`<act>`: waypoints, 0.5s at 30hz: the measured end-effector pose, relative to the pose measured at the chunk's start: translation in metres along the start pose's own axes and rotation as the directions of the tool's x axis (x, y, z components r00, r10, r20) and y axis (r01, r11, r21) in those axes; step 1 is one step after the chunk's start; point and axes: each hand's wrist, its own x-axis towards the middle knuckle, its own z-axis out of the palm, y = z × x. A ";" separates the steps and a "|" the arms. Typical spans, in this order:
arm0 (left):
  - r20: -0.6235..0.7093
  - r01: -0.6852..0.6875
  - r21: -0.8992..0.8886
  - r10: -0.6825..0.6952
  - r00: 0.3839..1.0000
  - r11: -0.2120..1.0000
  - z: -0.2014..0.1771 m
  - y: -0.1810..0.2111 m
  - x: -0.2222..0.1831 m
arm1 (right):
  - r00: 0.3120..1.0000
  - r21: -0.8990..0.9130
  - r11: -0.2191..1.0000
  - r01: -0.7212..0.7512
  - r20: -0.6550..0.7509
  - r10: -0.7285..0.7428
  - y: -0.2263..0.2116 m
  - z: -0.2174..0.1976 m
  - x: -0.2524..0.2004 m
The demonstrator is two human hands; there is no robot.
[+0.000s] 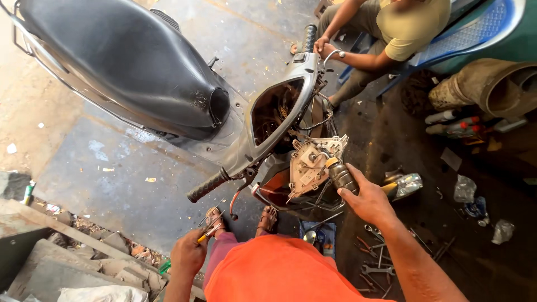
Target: The person removes the speedometer assembly from a scooter using a screwdriver and detaches the wiring. They then apply oil from a bottle to the internal components and use the screwdriver to manipulate the parts.
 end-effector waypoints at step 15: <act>0.070 -0.105 0.011 0.104 0.992 0.994 -0.014 -0.025 0.029 | 0.978 0.414 0.887 -0.206 0.074 0.193 -0.004 0.014 -0.003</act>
